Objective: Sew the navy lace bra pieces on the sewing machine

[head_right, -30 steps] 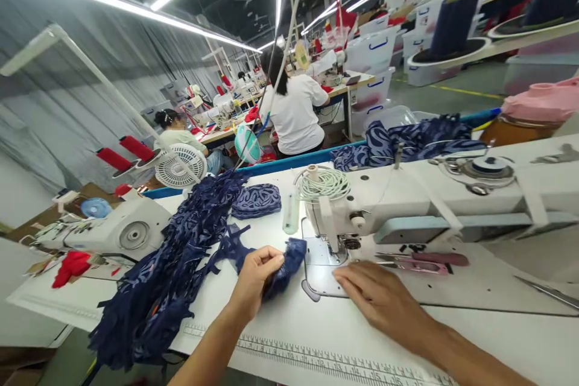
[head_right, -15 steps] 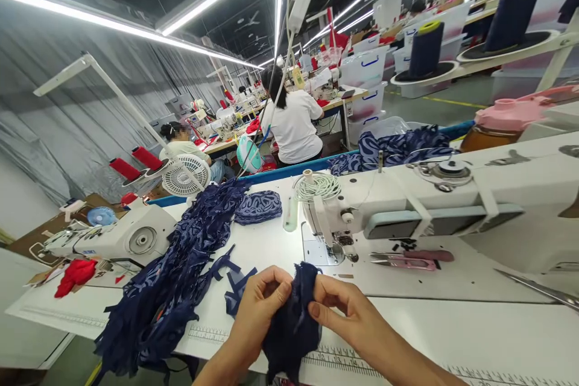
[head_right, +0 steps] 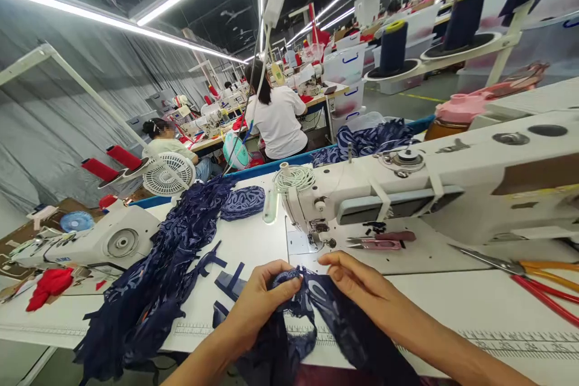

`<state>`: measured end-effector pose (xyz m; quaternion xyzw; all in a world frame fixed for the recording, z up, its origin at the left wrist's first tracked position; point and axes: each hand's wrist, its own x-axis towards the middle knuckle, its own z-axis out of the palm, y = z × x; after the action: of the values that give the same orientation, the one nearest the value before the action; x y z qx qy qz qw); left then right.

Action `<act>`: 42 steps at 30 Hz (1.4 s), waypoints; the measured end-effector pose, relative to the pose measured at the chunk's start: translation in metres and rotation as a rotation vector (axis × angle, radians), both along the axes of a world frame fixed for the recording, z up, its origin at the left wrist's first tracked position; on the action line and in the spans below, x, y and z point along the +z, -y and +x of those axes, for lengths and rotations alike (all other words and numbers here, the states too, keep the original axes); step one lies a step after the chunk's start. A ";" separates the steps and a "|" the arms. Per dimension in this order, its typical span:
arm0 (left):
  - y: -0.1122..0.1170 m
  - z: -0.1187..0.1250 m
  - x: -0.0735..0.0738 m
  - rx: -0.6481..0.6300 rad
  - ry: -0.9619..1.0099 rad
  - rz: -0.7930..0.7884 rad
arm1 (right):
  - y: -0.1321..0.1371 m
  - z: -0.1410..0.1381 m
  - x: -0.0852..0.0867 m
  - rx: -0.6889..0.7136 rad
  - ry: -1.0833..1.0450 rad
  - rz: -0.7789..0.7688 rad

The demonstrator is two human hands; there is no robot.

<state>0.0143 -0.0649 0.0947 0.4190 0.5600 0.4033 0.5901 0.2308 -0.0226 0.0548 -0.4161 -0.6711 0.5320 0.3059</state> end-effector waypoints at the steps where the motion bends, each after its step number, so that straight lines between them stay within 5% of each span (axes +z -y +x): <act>1: -0.001 0.003 -0.002 -0.024 0.004 0.024 | 0.002 -0.002 -0.001 0.010 0.025 -0.021; 6: -0.003 0.008 -0.002 -0.110 0.006 0.076 | 0.003 -0.016 0.013 0.081 0.003 -0.018; 13: -0.003 0.002 0.006 -0.162 -0.054 0.072 | -0.004 -0.017 0.028 0.121 -0.168 -0.247; 20: -0.007 -0.004 -0.001 -0.111 0.185 -0.072 | -0.007 -0.017 0.032 0.215 -0.312 -0.508; 30: -0.015 -0.015 -0.006 -0.173 0.117 -0.115 | -0.007 -0.019 0.028 0.198 -0.237 -0.544; 37: -0.014 -0.020 -0.003 -0.260 -0.108 0.090 | -0.008 -0.023 0.021 0.203 -0.221 -0.555; 42: -0.012 -0.022 0.000 -0.316 -0.125 0.069 | -0.007 -0.025 0.021 0.190 -0.155 -0.493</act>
<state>-0.0082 -0.0527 0.0947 0.5462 0.5085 0.2978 0.5954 0.2059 -0.0161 0.0762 -0.3714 -0.5321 0.7356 0.1945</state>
